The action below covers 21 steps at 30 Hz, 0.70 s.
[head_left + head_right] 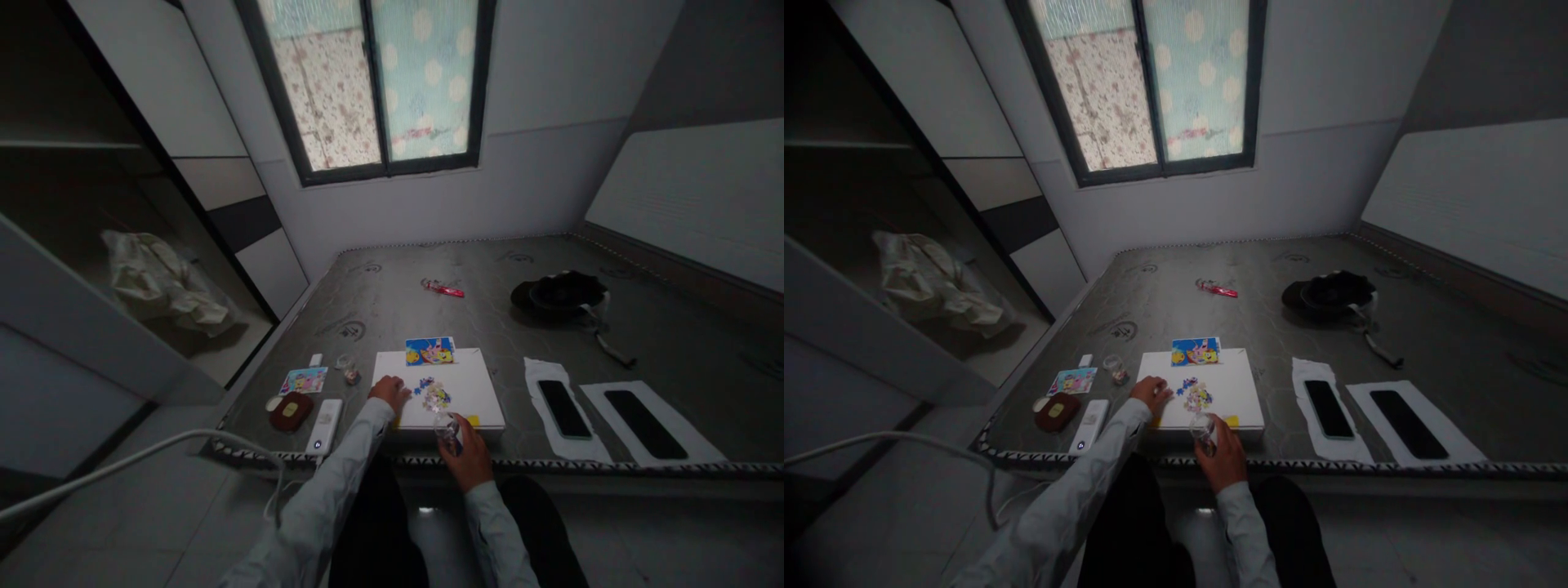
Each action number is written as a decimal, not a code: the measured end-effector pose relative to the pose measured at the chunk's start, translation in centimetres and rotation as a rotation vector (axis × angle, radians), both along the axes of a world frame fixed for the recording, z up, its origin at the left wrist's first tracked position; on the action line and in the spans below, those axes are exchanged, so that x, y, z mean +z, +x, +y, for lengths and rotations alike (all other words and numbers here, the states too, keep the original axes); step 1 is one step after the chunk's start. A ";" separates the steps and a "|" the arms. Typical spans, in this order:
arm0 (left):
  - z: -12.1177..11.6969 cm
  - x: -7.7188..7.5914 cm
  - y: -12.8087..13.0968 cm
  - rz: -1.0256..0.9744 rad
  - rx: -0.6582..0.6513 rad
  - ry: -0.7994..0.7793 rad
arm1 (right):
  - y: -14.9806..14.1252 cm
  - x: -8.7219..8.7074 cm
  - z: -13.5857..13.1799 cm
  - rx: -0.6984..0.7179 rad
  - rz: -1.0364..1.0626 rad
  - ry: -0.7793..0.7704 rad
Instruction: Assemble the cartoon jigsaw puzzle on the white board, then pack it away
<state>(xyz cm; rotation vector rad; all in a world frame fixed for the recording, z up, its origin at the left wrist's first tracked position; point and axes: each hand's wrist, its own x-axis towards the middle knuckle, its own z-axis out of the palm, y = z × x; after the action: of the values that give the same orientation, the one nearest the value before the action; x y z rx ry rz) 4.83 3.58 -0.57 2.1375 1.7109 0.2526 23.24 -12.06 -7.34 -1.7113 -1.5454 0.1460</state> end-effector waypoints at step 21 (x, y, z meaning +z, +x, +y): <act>2.6 0.5 3.8 0.102 -0.115 -0.144 | 0.1 -0.4 0.2 0.004 0.015 -0.009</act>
<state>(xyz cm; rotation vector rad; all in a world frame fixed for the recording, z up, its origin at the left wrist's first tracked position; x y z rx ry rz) 8.66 6.22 -0.08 2.1648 1.6003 -0.0117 23.30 -11.82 -7.70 -1.7104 -1.5391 0.1681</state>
